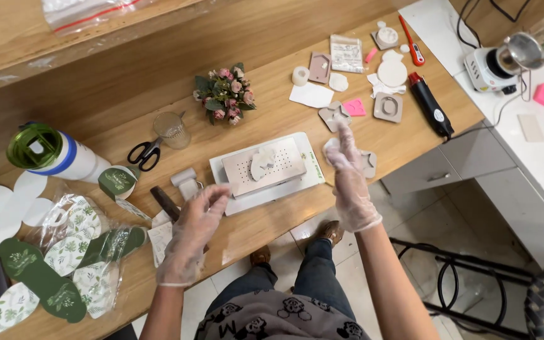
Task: Cleaning and preparing small wax decorative items using a lint roller on a workshop table.
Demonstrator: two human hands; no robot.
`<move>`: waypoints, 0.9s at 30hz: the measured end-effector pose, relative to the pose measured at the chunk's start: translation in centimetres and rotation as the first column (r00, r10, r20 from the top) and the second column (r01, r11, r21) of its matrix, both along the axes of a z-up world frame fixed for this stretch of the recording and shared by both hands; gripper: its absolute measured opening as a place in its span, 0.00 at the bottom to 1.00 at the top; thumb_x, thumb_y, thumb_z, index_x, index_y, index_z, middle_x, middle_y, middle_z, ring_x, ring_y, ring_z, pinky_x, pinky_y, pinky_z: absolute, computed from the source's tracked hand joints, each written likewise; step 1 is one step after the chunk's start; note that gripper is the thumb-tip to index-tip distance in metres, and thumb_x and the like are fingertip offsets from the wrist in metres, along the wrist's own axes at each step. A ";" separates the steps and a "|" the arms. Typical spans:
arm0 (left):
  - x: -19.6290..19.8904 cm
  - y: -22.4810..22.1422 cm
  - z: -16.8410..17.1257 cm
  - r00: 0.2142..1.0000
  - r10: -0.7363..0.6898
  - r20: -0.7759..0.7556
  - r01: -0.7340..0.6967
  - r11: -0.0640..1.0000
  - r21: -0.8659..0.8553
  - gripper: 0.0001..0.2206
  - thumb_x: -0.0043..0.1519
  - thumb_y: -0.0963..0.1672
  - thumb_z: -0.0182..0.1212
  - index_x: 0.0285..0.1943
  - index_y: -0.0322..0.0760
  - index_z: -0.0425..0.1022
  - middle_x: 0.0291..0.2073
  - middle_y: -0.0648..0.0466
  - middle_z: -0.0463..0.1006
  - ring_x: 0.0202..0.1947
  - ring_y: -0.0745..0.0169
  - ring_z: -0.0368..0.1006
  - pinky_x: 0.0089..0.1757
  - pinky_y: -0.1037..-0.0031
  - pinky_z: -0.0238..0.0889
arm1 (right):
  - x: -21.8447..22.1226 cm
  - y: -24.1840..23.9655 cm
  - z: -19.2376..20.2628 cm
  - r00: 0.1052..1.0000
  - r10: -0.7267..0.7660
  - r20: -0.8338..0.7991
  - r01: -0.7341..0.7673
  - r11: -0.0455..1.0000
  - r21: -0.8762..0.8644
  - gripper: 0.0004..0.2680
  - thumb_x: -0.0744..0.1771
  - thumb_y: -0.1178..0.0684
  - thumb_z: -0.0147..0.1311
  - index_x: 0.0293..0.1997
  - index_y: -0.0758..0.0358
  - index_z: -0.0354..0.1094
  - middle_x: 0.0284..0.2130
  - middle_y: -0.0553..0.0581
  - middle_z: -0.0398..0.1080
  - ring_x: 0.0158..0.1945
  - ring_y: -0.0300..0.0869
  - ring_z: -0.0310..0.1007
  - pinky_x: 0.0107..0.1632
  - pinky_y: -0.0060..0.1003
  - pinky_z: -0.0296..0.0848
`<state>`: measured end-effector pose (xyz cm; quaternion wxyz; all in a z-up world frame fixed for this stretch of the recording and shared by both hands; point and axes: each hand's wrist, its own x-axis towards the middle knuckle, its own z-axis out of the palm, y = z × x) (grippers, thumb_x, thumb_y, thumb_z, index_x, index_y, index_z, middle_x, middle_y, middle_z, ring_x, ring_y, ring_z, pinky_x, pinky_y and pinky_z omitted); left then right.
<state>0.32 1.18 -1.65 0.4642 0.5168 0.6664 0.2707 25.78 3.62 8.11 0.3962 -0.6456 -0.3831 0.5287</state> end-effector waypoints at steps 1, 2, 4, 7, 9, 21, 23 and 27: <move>0.0 0.9 -1.6 1.000 0.010 0.021 -0.011 0.999 0.050 0.08 0.61 0.45 0.63 0.48 0.50 0.83 0.41 0.53 0.84 0.47 0.56 0.80 0.51 0.64 0.69 | 0.3 -0.1 -2.1 0.993 0.010 0.115 0.012 0.982 -0.190 0.23 0.63 0.39 0.47 0.64 0.52 0.66 0.57 0.54 0.70 0.60 0.46 0.68 0.58 0.44 0.66; 0.1 1.8 -3.2 0.999 0.019 0.043 -0.023 0.995 0.099 0.08 0.61 0.44 0.63 0.47 0.51 0.82 0.41 0.56 0.84 0.47 0.61 0.79 0.50 0.66 0.69 | 0.7 -0.1 -4.1 0.974 0.039 0.224 0.048 0.928 -0.370 0.25 0.62 0.27 0.56 0.62 0.42 0.72 0.53 0.53 0.75 0.58 0.46 0.74 0.51 0.49 0.74; 0.6 2.8 -3.0 0.998 0.004 0.068 -0.012 0.993 0.120 0.11 0.61 0.43 0.61 0.51 0.49 0.80 0.45 0.52 0.83 0.50 0.55 0.78 0.53 0.63 0.68 | 1.2 -0.6 -3.5 0.736 0.677 -0.016 -0.626 0.670 -0.398 0.19 0.65 0.39 0.53 0.61 0.50 0.72 0.51 0.54 0.75 0.55 0.42 0.72 0.54 0.47 0.73; 1.5 4.3 -1.2 0.991 -0.059 0.117 0.039 0.985 0.169 0.21 0.59 0.43 0.62 0.63 0.45 0.72 0.58 0.45 0.76 0.62 0.47 0.69 0.61 0.56 0.59 | 0.5 -1.3 0.8 0.685 0.725 -0.073 -0.712 0.646 -0.275 0.20 0.65 0.44 0.47 0.64 0.57 0.68 0.57 0.57 0.71 0.62 0.44 0.64 0.66 0.50 0.60; 2.3 5.5 -1.4 0.982 -0.125 0.144 0.093 0.974 0.207 0.29 0.56 0.43 0.65 0.70 0.43 0.66 0.66 0.43 0.70 0.69 0.43 0.61 0.67 0.54 0.50 | 0.7 -0.9 -0.4 0.987 0.150 0.057 -0.135 0.968 -0.211 0.27 0.63 0.37 0.42 0.68 0.56 0.64 0.66 0.59 0.66 0.73 0.51 0.58 0.73 0.55 0.49; 4.9 8.7 -9.6 0.773 -0.297 -0.561 0.544 0.765 0.344 0.52 0.41 0.58 0.78 0.75 0.40 0.56 0.73 0.48 0.58 0.75 0.49 0.48 0.68 0.36 0.31 | 5.6 0.9 -8.1 0.992 -0.103 0.077 0.091 0.984 0.155 0.30 0.63 0.49 0.58 0.76 0.45 0.50 0.78 0.52 0.38 0.79 0.46 0.31 0.75 0.47 0.36; 5.2 9.0 -11.1 0.807 -0.228 -0.544 0.488 0.776 0.399 0.49 0.42 0.60 0.75 0.73 0.45 0.58 0.71 0.52 0.60 0.74 0.52 0.50 0.68 0.37 0.32 | 8.7 -0.2 -15.1 0.437 0.756 0.487 -0.899 0.355 0.257 0.16 0.67 0.62 0.45 0.64 0.68 0.64 0.58 0.61 0.71 0.57 0.48 0.75 0.61 0.41 0.74; 5.2 9.3 -10.4 0.828 -0.251 -0.501 0.468 0.803 0.370 0.49 0.42 0.60 0.76 0.73 0.46 0.60 0.69 0.53 0.62 0.73 0.52 0.52 0.68 0.37 0.32 | 7.9 1.0 -13.1 0.583 0.798 -0.151 -0.710 0.591 0.382 0.15 0.67 0.62 0.43 0.58 0.72 0.72 0.61 0.71 0.68 0.64 0.50 0.59 0.67 0.56 0.58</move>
